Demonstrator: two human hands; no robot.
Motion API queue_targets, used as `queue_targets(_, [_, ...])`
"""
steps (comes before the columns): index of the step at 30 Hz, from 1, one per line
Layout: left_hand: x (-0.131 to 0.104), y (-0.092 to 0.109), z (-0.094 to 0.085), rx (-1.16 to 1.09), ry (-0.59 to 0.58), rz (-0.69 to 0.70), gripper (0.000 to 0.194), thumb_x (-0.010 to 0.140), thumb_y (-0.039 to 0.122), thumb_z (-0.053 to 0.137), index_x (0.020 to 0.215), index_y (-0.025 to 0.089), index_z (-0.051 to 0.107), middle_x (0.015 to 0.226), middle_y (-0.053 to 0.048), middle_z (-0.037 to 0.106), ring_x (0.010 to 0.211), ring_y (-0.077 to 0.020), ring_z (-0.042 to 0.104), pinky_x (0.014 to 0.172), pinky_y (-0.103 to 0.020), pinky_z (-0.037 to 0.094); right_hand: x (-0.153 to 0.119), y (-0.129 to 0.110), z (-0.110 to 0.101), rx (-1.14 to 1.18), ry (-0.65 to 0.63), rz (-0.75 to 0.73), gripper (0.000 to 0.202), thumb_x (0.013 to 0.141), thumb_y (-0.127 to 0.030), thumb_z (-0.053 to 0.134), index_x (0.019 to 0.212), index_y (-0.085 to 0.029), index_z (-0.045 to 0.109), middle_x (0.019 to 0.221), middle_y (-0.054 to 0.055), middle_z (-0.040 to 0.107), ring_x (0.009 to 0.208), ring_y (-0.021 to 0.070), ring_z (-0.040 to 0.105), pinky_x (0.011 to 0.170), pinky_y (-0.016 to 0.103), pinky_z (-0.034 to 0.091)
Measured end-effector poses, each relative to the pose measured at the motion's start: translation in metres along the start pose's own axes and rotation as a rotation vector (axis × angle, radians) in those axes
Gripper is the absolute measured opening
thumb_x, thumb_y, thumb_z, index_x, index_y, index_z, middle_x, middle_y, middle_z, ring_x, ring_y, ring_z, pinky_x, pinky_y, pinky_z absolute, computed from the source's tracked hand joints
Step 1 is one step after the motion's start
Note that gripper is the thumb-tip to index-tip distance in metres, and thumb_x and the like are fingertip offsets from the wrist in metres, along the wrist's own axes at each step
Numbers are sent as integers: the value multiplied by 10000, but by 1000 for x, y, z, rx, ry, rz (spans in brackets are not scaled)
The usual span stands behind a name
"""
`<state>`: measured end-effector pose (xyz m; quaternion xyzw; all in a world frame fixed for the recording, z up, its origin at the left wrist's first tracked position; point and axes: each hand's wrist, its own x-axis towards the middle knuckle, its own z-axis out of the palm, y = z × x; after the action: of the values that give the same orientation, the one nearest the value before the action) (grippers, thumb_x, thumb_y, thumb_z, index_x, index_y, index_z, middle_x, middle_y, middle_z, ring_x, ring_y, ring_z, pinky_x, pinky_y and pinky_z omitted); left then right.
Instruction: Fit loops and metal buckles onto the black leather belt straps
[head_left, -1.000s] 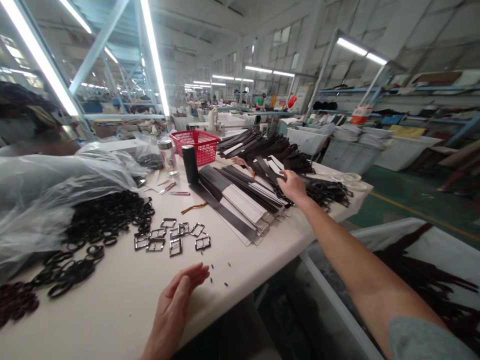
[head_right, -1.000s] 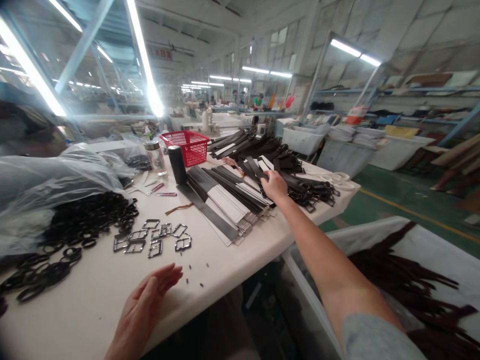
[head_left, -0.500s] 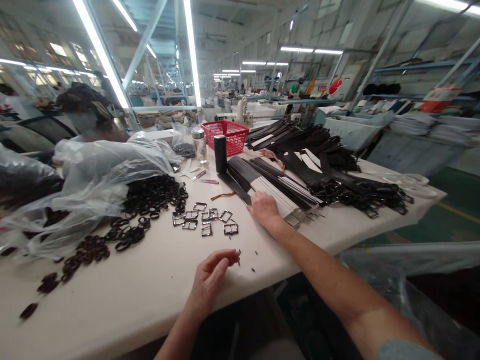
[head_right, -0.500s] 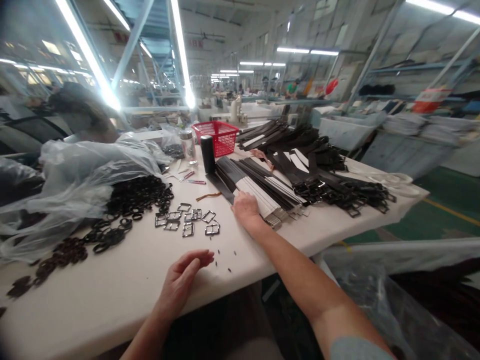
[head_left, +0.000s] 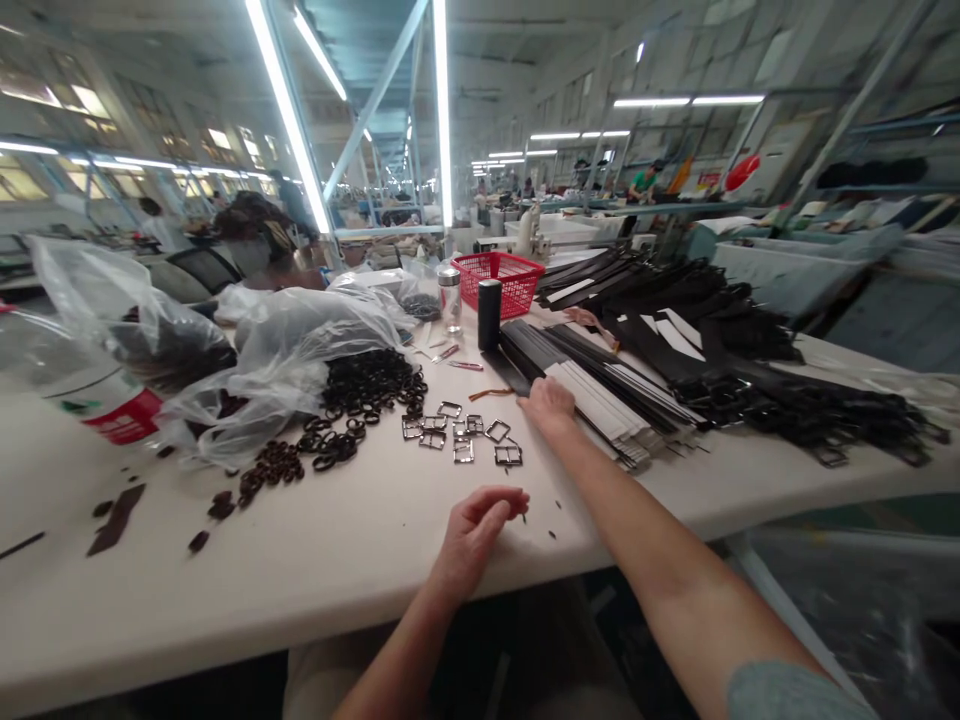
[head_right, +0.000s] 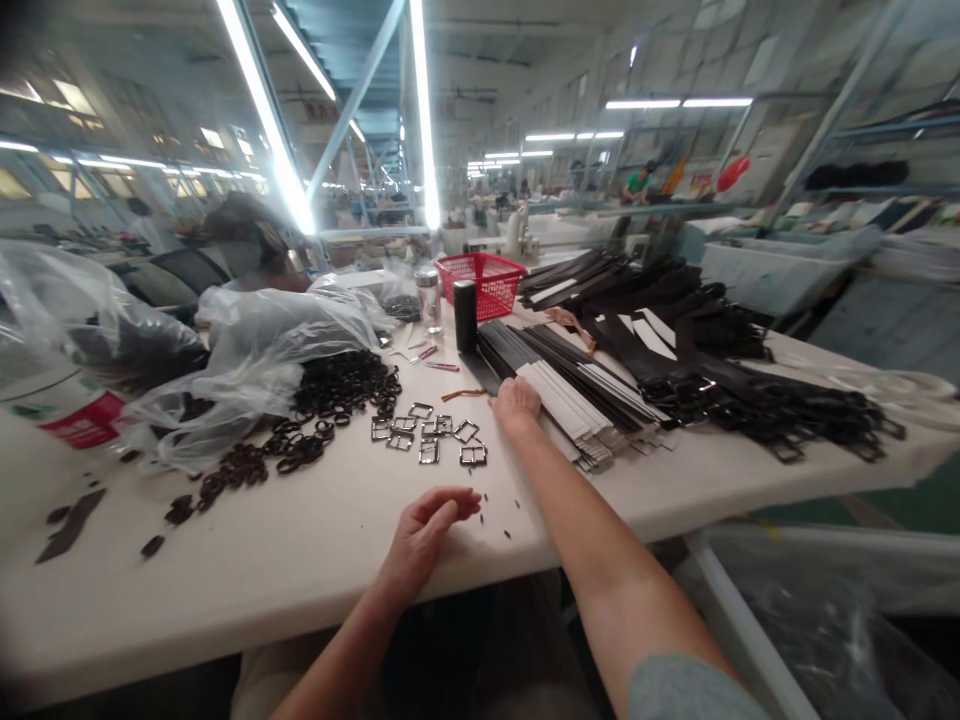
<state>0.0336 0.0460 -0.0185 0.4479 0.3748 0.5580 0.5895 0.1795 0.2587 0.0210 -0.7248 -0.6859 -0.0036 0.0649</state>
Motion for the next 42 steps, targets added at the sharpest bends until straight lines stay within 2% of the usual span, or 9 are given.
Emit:
queue_targets(8, [0, 3, 3, 1, -6, 7, 338, 860, 444, 680, 1018, 153, 750, 1038, -128, 768, 960, -255, 714, 943, -408, 532, -7, 4, 3, 51, 123, -24, 309, 895, -327, 646, 1105, -100, 629, 1113, 202, 650, 1044, 280, 650, 798, 331, 492])
queue_targets(15, [2, 3, 2, -21, 5, -4, 371, 829, 461, 712, 1024, 147, 749, 1024, -133, 771, 950, -254, 717, 942, -412, 527, -29, 12, -21, 114, 245, -44, 302, 864, -299, 623, 1122, -144, 601, 1129, 145, 646, 996, 269, 644, 749, 332, 475])
queue_targets(20, [11, 2, 4, -137, 14, -120, 500, 778, 458, 772, 1160, 145, 696, 1135, -159, 734, 978, -244, 711, 935, -386, 511, -74, 22, -37, 166, 336, -109, 335, 880, -360, 580, 1160, -176, 572, 1156, 113, 635, 997, 259, 639, 734, 330, 477])
queue_targets(23, [27, 7, 10, -294, 8, -253, 622, 760, 495, 781, 1260, 166, 612, 1232, -182, 686, 992, -236, 710, 889, -352, 522, -114, 27, -41, 247, 485, -229, 308, 860, -340, 595, 1125, -184, 581, 1095, 95, 645, 962, 253, 653, 740, 325, 498])
queue_targets(28, [62, 30, 9, -465, 108, -278, 567, 779, 634, 683, 1081, 154, 655, 974, -105, 729, 788, -175, 701, 722, -280, 542, -186, 45, -44, 411, 680, -455, 269, 866, -291, 607, 1120, -211, 564, 1018, 78, 662, 915, 238, 673, 768, 332, 548])
queue_targets(32, [66, 48, -15, -358, 290, -198, 431, 736, 496, 767, 950, 129, 696, 742, -16, 675, 560, -74, 578, 537, -190, 452, -221, 78, -36, 512, 616, -556, 329, 860, -271, 642, 1172, -223, 549, 1038, 82, 654, 943, 239, 672, 797, 347, 571])
queue_targets(36, [36, 53, -35, -175, 313, -163, 403, 637, 339, 828, 956, 136, 689, 682, 34, 623, 499, -41, 533, 507, -170, 428, -236, 105, -17, 581, 472, -550, 338, 862, -266, 642, 1186, -214, 563, 1048, 77, 649, 931, 226, 672, 826, 350, 576])
queue_targets(39, [6, 47, -29, -72, 259, -225, 502, 653, 343, 807, 1092, 148, 659, 691, 37, 611, 510, -68, 569, 523, -202, 470, -242, 97, -9, 603, 398, -556, 401, 885, -287, 631, 1268, -200, 548, 1169, 109, 648, 1072, 253, 648, 946, 400, 541])
queue_targets(42, [-20, 38, -14, -19, 212, -225, 503, 692, 361, 792, 1125, 151, 646, 684, 53, 553, 568, -85, 584, 570, -225, 517, -246, 68, -9, 707, 335, -587, 441, 909, -353, 635, 1313, -198, 551, 1275, 131, 637, 1186, 271, 606, 1031, 440, 493])
